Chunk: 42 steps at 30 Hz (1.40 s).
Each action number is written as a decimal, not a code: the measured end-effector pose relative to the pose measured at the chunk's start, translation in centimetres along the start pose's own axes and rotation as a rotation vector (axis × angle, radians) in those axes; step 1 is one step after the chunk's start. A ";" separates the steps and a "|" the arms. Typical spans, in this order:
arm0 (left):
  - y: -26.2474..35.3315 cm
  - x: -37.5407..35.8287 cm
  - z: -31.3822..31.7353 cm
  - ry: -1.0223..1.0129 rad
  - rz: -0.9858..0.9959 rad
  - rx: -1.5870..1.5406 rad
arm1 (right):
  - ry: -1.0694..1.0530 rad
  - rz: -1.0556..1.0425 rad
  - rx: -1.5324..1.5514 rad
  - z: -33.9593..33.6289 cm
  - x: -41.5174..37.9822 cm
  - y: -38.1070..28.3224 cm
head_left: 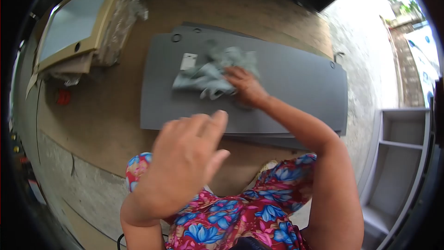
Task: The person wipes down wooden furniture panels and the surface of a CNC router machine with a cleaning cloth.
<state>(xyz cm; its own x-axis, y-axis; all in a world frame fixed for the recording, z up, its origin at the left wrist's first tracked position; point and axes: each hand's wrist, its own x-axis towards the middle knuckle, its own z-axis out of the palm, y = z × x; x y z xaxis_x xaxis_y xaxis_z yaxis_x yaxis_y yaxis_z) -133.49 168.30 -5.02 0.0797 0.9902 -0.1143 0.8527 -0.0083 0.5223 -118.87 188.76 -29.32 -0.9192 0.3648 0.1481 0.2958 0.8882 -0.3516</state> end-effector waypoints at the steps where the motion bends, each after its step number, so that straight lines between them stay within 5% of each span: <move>1: -0.3 0.1 -0.1 0.025 -0.022 0.009 | 0.048 0.141 0.024 -1.7 -2.6 2.4; 9: -5.5 3.6 0.6 -0.044 -0.242 -0.159 | 0.501 1.001 -0.414 -6.1 -32.2 14.0; 15: -20.5 4.2 2.8 0.012 -0.459 -0.052 | 0.593 1.377 -0.516 -5.7 -41.8 13.1; 16: -23.4 3.6 3.5 0.020 -0.488 -0.018 | 0.720 1.393 -0.383 -5.2 -43.0 13.8; 20: -33.7 -2.2 8.2 0.061 -0.599 0.057 | 0.652 1.405 -0.291 -7.3 -42.2 13.8; 22: -33.0 -3.6 9.3 -0.118 -0.997 -0.260 | 0.568 1.395 -0.247 -8.8 -41.6 14.1; 25: -29.5 -4.5 11.8 -0.032 -1.113 -0.632 | 0.481 1.413 -0.226 -10.4 -40.4 15.4; 31: -28.8 -3.5 14.2 0.174 -1.058 -0.471 | 0.218 1.606 -0.148 -14.4 -37.2 14.7; 42: -29.2 -2.8 13.6 0.213 -1.039 -0.324 | 0.163 1.513 -0.203 -12.7 -41.6 17.3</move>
<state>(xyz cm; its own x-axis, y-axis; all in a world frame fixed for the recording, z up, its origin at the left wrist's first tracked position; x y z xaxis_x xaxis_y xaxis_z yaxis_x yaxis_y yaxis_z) -151.57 163.91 -31.42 -0.7128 0.4981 -0.4937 0.2751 0.8461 0.4565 -72.19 192.53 -29.84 0.2997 0.9465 -0.1199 0.9396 -0.3146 -0.1349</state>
